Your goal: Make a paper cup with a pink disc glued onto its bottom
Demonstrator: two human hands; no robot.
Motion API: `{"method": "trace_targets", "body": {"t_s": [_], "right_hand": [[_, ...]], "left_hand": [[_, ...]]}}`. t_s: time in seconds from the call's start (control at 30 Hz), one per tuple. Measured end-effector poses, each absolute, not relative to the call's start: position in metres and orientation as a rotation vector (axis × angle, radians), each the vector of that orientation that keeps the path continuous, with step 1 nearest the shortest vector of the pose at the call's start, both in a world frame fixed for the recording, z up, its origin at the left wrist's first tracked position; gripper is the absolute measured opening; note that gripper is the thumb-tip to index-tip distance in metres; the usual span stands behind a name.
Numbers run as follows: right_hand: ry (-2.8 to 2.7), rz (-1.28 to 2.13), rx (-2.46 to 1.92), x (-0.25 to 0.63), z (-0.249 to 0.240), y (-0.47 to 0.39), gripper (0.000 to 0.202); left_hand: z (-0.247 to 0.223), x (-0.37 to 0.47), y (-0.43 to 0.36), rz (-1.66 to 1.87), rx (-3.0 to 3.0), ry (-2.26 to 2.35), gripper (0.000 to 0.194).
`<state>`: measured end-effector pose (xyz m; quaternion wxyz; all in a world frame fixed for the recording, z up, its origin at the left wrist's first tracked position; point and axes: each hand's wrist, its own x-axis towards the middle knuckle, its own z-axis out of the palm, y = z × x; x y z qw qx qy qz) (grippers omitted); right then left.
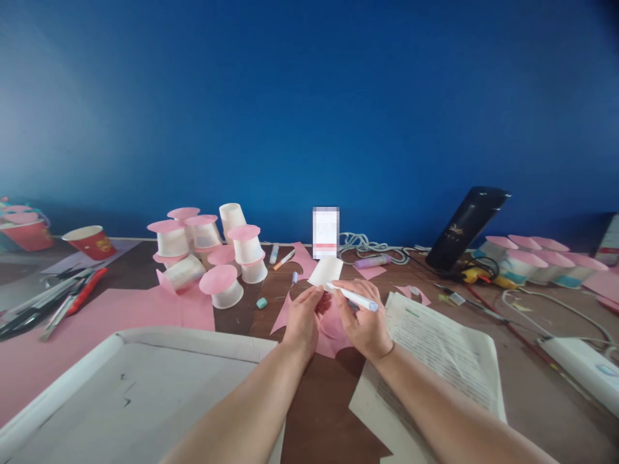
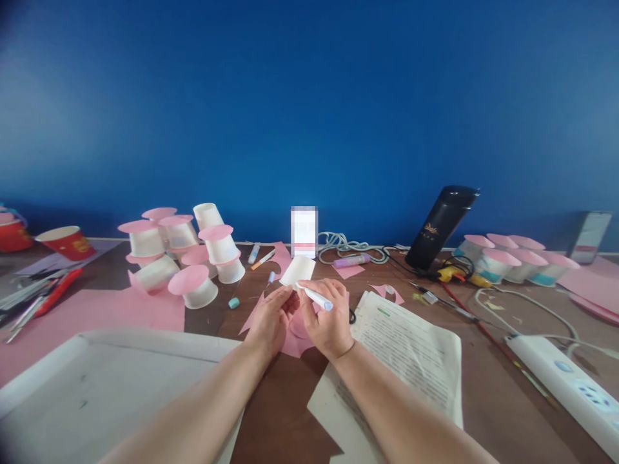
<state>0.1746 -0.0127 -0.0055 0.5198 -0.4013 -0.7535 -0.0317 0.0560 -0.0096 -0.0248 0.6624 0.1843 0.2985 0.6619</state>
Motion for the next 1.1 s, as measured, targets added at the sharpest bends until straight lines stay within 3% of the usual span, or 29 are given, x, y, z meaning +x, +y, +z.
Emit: {"method": "trace_targets", "body": {"t_s": [1.1], "right_hand": [[-1.838, -0.109, -0.960, 0.1735, -0.0054, -0.0142, 0.015]], "left_hand": [[-0.0256, 0.0565, -0.0095, 1.485, 0.439, 0.683, 0.023]]}}
